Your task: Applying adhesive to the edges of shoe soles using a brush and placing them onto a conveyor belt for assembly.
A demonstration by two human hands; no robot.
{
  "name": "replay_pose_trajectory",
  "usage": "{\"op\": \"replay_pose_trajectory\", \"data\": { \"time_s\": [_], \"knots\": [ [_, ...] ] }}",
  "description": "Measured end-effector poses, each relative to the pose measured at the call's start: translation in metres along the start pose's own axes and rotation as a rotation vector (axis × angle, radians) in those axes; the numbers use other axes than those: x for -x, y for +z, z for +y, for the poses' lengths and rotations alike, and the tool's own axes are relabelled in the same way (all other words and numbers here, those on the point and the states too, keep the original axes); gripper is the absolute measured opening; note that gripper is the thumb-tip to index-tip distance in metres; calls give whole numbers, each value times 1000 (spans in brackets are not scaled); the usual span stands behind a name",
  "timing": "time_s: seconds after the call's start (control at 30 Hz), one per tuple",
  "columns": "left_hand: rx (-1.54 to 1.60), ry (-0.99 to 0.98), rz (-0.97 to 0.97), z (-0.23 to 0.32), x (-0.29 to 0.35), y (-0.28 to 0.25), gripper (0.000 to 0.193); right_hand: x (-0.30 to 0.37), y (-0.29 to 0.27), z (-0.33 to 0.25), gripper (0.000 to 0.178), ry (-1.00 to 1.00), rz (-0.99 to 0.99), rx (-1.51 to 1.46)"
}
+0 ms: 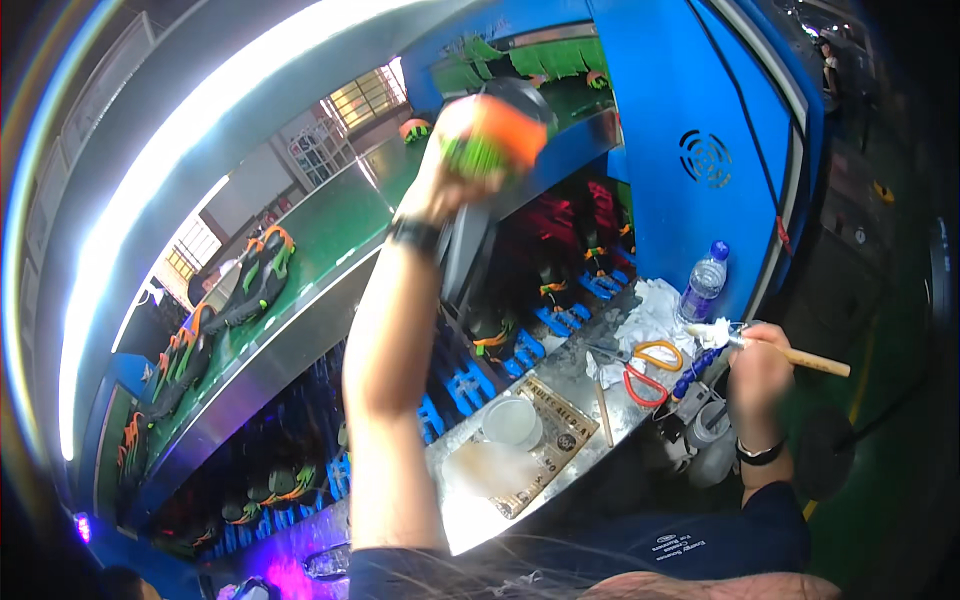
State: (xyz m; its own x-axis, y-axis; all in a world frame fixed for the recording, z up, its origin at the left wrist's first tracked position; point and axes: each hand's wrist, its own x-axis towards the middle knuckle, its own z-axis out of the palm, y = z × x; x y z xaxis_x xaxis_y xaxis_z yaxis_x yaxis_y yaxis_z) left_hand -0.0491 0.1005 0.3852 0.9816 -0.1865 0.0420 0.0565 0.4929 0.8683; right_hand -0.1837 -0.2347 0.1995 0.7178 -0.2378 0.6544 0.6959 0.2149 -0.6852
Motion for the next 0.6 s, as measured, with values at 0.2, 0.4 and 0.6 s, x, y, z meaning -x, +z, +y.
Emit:
{"op": "replay_pose_trajectory", "data": {
  "time_s": [0.2, 0.4, 0.6],
  "knots": [
    [-383, 34, 160, -6, -39, -29, 66, 1, -24, 23, 8, 60, 6, 10],
    [-1577, 447, 763, 21, 119, -65, 50, 2, -14, 61, 8, 151, -52, -105],
    [-2090, -214, 1708, 84, 189, -137, 92, 3, 3, 62, 9, 231, -112, -101]
  ]
}}
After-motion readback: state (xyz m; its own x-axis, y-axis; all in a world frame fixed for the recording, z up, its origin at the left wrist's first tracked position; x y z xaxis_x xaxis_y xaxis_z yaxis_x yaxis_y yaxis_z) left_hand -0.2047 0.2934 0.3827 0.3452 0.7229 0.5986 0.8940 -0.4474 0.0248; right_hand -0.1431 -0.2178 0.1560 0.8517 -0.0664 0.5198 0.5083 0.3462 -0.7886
